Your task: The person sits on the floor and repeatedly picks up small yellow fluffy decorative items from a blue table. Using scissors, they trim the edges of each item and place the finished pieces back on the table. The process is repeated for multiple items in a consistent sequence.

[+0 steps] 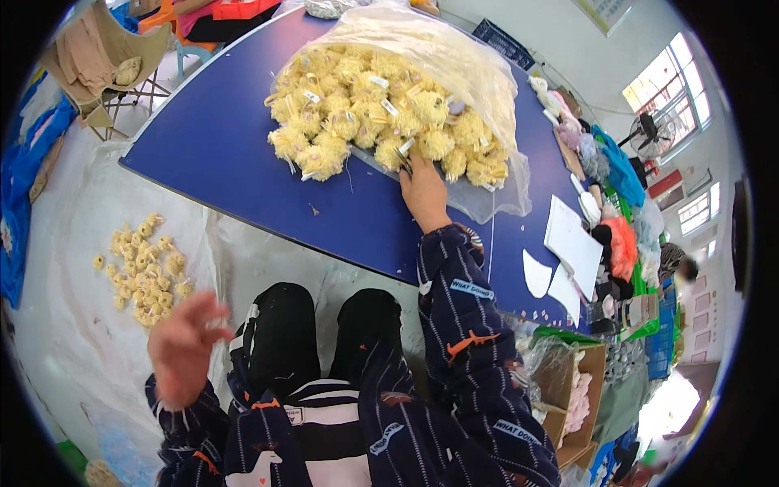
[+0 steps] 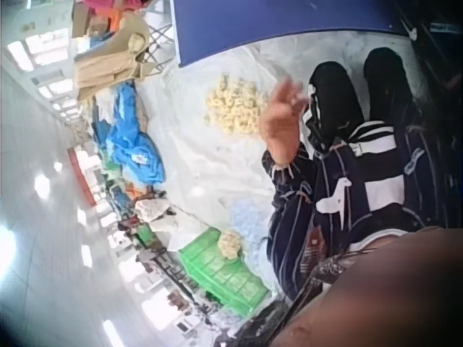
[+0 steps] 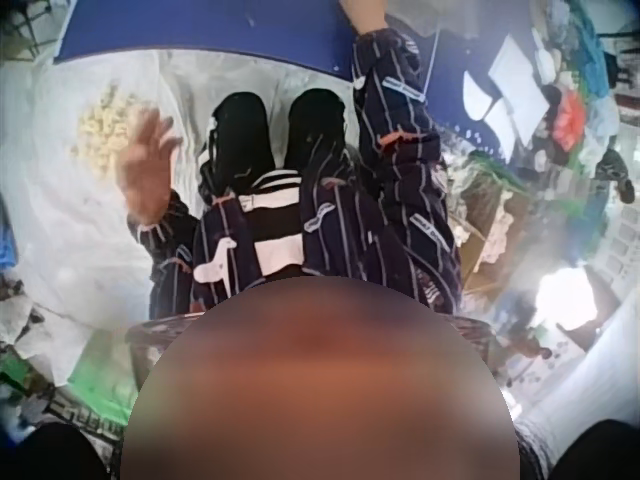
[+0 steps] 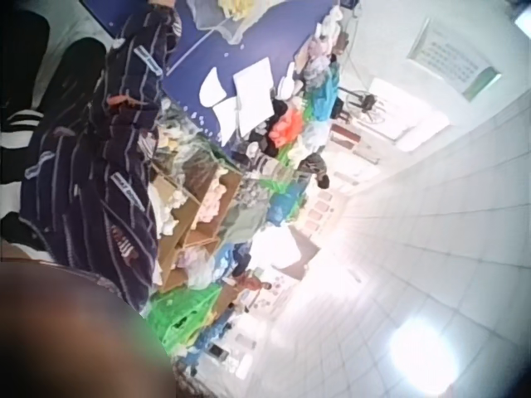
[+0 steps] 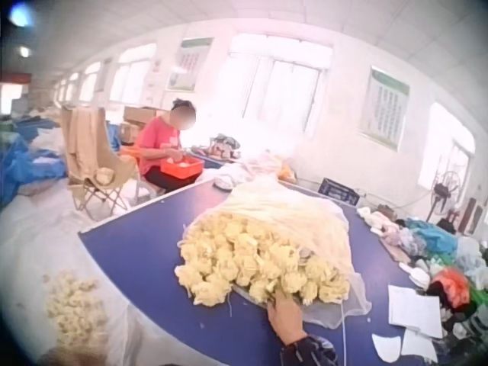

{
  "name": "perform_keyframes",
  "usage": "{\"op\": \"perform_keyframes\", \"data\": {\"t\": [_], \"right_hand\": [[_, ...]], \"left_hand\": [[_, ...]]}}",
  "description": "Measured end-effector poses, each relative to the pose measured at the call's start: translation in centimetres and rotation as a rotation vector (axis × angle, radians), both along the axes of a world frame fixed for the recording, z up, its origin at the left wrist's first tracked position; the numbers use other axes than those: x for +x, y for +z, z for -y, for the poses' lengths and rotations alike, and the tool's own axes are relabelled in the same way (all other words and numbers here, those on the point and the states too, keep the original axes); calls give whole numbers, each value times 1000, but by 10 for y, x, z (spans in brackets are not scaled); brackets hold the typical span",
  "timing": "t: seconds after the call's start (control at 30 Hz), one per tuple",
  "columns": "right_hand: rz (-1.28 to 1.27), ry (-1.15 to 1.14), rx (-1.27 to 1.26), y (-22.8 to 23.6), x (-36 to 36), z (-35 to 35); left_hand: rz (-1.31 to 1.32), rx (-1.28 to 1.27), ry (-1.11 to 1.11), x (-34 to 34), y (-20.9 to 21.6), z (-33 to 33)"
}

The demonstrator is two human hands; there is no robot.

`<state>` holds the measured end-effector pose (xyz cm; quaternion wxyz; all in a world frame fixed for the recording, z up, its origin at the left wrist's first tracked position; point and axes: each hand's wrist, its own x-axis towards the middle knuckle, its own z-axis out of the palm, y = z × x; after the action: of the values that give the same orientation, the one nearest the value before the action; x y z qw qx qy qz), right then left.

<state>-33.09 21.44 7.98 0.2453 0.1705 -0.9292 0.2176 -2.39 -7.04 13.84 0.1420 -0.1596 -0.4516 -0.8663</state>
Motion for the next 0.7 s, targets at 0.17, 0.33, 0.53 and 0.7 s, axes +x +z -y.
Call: {"op": "perform_keyframes", "data": {"t": [0.17, 0.33, 0.53, 0.7], "right_hand": [[191, 19, -140, 16, 25, -5], [317, 101, -511, 39, 89, -16], [647, 181, -775, 60, 174, -24], [1007, 483, -738, 52, 201, -23]], "left_hand": [[-423, 161, -686, 1, 77, -6], [-615, 351, -1013, -24, 95, -41], [-335, -646, -59, -44, 31, -61], [406, -170, -448, -54, -62, -97]]}}
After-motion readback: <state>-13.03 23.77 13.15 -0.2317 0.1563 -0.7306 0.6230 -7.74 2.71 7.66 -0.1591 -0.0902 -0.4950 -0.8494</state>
